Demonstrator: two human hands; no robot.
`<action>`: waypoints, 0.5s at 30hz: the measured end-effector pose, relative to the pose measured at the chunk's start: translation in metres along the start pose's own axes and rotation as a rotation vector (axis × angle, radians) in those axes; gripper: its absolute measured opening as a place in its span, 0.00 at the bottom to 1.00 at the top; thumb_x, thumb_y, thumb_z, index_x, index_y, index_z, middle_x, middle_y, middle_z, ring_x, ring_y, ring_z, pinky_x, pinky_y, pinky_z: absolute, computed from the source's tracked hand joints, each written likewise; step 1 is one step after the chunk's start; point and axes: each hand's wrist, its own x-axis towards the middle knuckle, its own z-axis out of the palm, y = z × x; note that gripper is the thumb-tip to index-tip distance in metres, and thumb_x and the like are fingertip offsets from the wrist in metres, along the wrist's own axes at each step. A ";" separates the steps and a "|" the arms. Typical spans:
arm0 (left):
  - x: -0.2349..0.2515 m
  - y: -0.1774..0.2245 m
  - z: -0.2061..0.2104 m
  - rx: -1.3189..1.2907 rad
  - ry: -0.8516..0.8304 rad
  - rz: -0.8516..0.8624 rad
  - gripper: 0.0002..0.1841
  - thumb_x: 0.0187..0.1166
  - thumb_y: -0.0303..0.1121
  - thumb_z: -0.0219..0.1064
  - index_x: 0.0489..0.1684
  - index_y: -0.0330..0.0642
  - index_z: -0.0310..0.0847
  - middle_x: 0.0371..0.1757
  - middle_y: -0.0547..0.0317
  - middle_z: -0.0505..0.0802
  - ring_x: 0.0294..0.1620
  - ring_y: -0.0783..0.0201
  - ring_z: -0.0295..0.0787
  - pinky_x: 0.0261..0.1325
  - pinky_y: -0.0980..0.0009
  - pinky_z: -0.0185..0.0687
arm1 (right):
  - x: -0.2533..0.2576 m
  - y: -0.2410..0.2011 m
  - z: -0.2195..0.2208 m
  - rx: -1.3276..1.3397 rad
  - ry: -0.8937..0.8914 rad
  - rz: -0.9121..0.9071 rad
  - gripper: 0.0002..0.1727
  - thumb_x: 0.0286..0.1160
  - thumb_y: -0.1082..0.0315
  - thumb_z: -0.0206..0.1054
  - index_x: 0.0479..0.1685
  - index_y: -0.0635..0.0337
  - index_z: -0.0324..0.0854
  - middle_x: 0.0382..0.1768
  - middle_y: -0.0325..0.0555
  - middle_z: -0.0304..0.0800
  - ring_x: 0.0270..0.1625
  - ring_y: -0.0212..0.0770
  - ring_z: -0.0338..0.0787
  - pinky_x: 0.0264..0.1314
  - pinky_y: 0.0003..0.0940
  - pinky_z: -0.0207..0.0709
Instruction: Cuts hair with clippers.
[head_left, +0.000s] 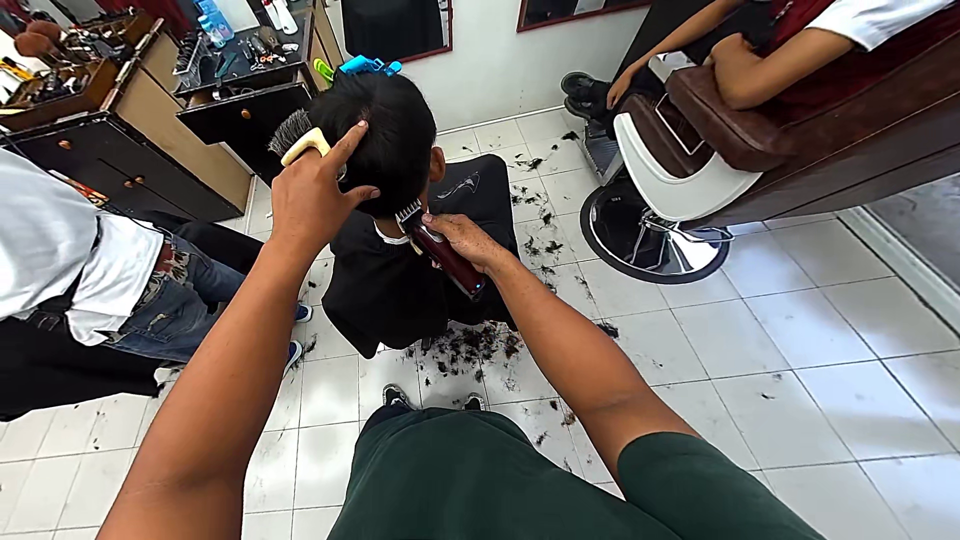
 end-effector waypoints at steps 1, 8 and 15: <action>0.000 0.000 0.000 -0.004 0.000 0.003 0.40 0.73 0.51 0.78 0.90 0.66 0.66 0.47 0.30 0.90 0.46 0.30 0.88 0.49 0.32 0.77 | 0.001 -0.001 -0.001 -0.033 0.002 0.024 0.28 0.94 0.47 0.49 0.53 0.65 0.81 0.34 0.48 0.87 0.28 0.39 0.88 0.32 0.35 0.87; -0.009 -0.002 -0.003 -0.095 0.038 0.012 0.39 0.75 0.48 0.78 0.90 0.60 0.68 0.48 0.34 0.92 0.48 0.33 0.89 0.54 0.32 0.78 | -0.014 0.014 -0.008 0.025 -0.028 -0.119 0.23 0.95 0.54 0.47 0.60 0.64 0.79 0.37 0.46 0.87 0.30 0.37 0.89 0.35 0.35 0.88; -0.070 0.040 0.061 -0.507 -0.419 0.130 0.16 0.78 0.36 0.75 0.60 0.41 0.90 0.38 0.51 0.95 0.35 0.58 0.92 0.45 0.53 0.90 | -0.093 0.086 -0.006 0.615 0.096 -0.006 0.46 0.86 0.31 0.20 0.75 0.52 0.73 0.32 0.41 0.87 0.28 0.36 0.87 0.33 0.31 0.85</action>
